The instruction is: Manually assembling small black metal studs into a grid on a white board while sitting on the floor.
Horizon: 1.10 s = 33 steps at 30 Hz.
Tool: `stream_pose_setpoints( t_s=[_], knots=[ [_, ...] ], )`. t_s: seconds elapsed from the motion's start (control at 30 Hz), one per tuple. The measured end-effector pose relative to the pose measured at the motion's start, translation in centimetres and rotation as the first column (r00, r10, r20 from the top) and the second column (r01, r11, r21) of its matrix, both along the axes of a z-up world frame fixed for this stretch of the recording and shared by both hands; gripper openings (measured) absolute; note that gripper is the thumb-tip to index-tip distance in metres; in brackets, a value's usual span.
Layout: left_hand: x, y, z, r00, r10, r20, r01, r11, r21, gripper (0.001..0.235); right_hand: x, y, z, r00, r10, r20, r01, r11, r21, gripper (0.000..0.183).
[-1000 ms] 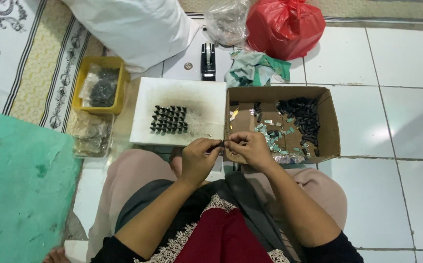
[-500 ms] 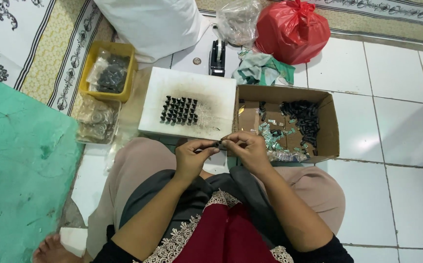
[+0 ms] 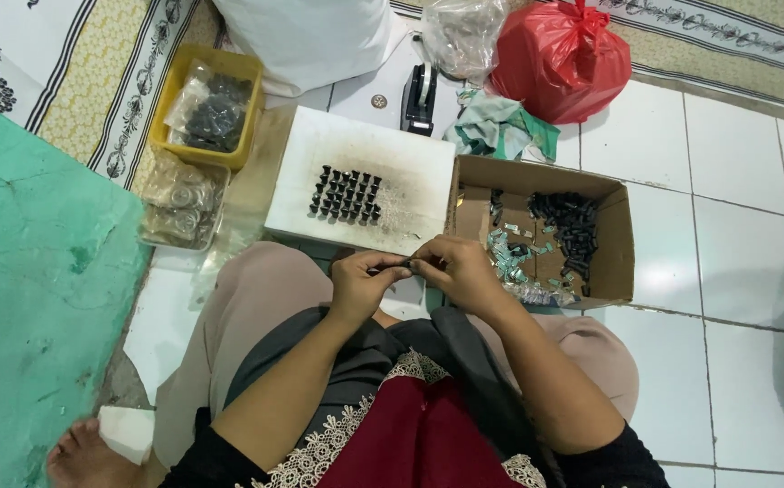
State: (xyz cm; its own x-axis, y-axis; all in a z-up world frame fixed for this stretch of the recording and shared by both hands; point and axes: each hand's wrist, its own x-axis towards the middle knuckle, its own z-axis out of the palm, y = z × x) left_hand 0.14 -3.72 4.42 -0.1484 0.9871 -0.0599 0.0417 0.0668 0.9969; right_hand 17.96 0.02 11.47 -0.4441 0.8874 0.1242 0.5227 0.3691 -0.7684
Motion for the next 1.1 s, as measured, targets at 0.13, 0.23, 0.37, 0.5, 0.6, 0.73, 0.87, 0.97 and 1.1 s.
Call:
stream_pose_setpoints(
  t_s=[0.13, 0.23, 0.37, 0.5, 0.6, 0.73, 0.87, 0.97, 1.1],
  knots=[
    [-0.3, 0.4, -0.5, 1.000, -0.002, 0.008, 0.002, 0.999, -0.049, 0.020, -1.1, 0.7, 0.7, 0.988, 0.059, 0.145, -0.062, 0.998, 0.016, 0.006],
    [-0.8, 0.9, -1.0, 1.000, 0.000, -0.023, -0.001, 0.997, -0.072, 0.020, -2.0, 1.3, 0.6, 0.964, 0.112, 0.241, -0.121, 0.992, 0.023, 0.009],
    [-1.3, 1.8, -2.5, 0.998, 0.044, 0.037, -0.038, 0.989, -0.144, 0.019, -2.9, 2.1, -0.2, 0.970, 0.093, 0.225, -0.093, 0.996, -0.012, 0.009],
    [-1.6, 2.9, -3.4, 0.989, 0.112, 0.097, -0.104, 0.991, -0.089, 0.025, -3.1, 3.5, -2.6, 0.992, -0.119, -0.033, 0.113, 0.983, -0.143, 0.019],
    [-1.3, 3.1, -4.2, 0.991, 0.118, 0.057, -0.115, 0.992, -0.051, 0.025, -2.8, 3.7, -6.3, 0.980, -0.186, -0.066, 0.176, 0.975, -0.138, 0.022],
    [-1.1, 3.6, -4.9, 0.992, 0.124, -0.030, -0.125, 0.991, -0.046, 0.027, -2.4, 4.7, -9.5, 0.969, -0.232, -0.079, 0.218, 0.964, -0.154, 0.018],
    [-0.9, 3.7, -5.1, 0.976, 0.134, -0.173, -0.138, 0.990, -0.013, 0.031, -2.7, 6.0, -8.8, 0.961, -0.266, -0.075, 0.257, 0.960, -0.116, 0.016],
    [-0.6, 3.7, -5.1, 0.965, 0.124, -0.233, -0.127, 0.992, 0.002, 0.027, -2.6, 8.1, -10.5, 0.950, -0.305, -0.067, 0.300, 0.951, -0.078, 0.015],
    [-0.2, 4.1, -5.9, 0.962, 0.079, -0.262, -0.082, 0.997, 0.000, 0.024, -3.1, 10.7, -14.5, 0.954, -0.299, 0.023, 0.298, 0.954, 0.028, 0.014]
  ],
)
